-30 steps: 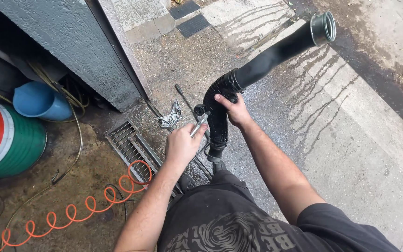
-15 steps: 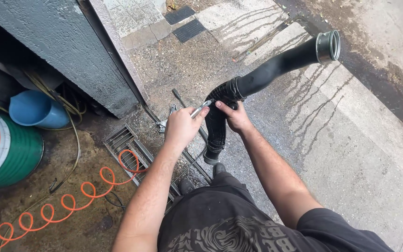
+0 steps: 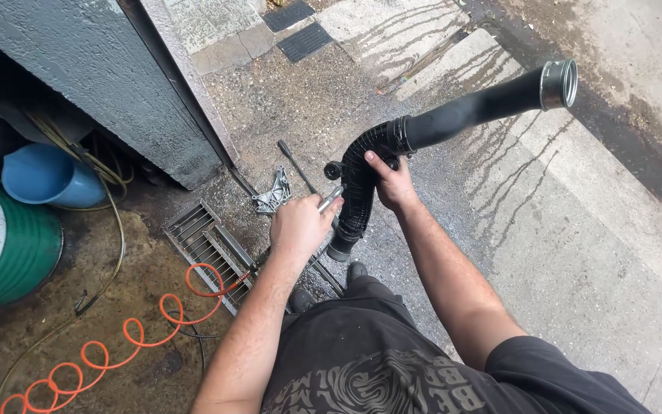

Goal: Drying a rubber automotive hose using a compressed air nozzle to remove water from the interior and exterior surfaces.

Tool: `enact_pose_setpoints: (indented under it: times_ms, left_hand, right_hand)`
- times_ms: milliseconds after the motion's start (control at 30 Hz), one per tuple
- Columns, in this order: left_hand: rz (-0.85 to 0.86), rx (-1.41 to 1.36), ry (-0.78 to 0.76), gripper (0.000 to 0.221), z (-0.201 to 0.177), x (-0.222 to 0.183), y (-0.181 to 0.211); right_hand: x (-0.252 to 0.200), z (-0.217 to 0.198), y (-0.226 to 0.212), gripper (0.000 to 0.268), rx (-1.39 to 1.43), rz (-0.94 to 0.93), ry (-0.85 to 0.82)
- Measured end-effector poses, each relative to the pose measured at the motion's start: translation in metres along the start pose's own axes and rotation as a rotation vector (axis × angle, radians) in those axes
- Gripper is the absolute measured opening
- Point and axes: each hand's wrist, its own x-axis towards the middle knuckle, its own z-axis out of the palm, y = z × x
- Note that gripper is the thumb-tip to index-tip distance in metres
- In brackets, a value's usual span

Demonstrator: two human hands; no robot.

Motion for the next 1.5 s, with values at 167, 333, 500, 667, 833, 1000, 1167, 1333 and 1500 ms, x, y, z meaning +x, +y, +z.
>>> enact_pose_setpoints:
  times_ms: [167, 333, 500, 667, 833, 1000, 1167, 1333, 1500]
  left_hand:
    - [-0.078, -0.036, -0.154, 0.052, -0.001, -0.010, 0.000]
    - [-0.105, 0.017, -0.176, 0.052, 0.007, -0.010, -0.003]
    - [-0.083, -0.050, -0.196, 0.049, 0.009, -0.016, -0.003]
    - [-0.116, -0.053, -0.050, 0.045, 0.016, -0.010, -0.012]
    - [-0.111, -0.065, 0.016, 0.054, 0.008, -0.005, -0.009]
    - [-0.098, -0.022, 0.021, 0.054, 0.014, 0.007, -0.021]
    - [-0.106, -0.075, 0.013, 0.054, 0.017, 0.008, -0.022]
    - [-0.097, -0.017, -0.016, 0.051, 0.018, 0.005, -0.017]
    - [-0.126, -0.046, 0.041, 0.048, 0.025, 0.010, -0.020]
  right_hand:
    - [0.002, -0.002, 0.002, 0.037, 0.079, 0.001, 0.030]
    - [0.005, 0.001, 0.000, 0.036, 0.145, 0.004, 0.039]
    - [0.005, -0.004, 0.005, 0.035, 0.139, -0.004, 0.034]
    - [0.001, -0.007, 0.003, 0.036, 0.130, -0.009, 0.036]
    - [-0.016, -0.005, -0.004, 0.036, 0.144, 0.003, 0.050]
    - [-0.020, -0.007, 0.003, 0.037, 0.191, 0.037, 0.114]
    - [-0.026, -0.010, 0.005, 0.039, 0.202, 0.041, 0.146]
    - [-0.024, -0.021, 0.017, 0.042, 0.206, 0.055, 0.147]
    - [-0.024, -0.022, 0.022, 0.042, 0.214, 0.045, 0.136]
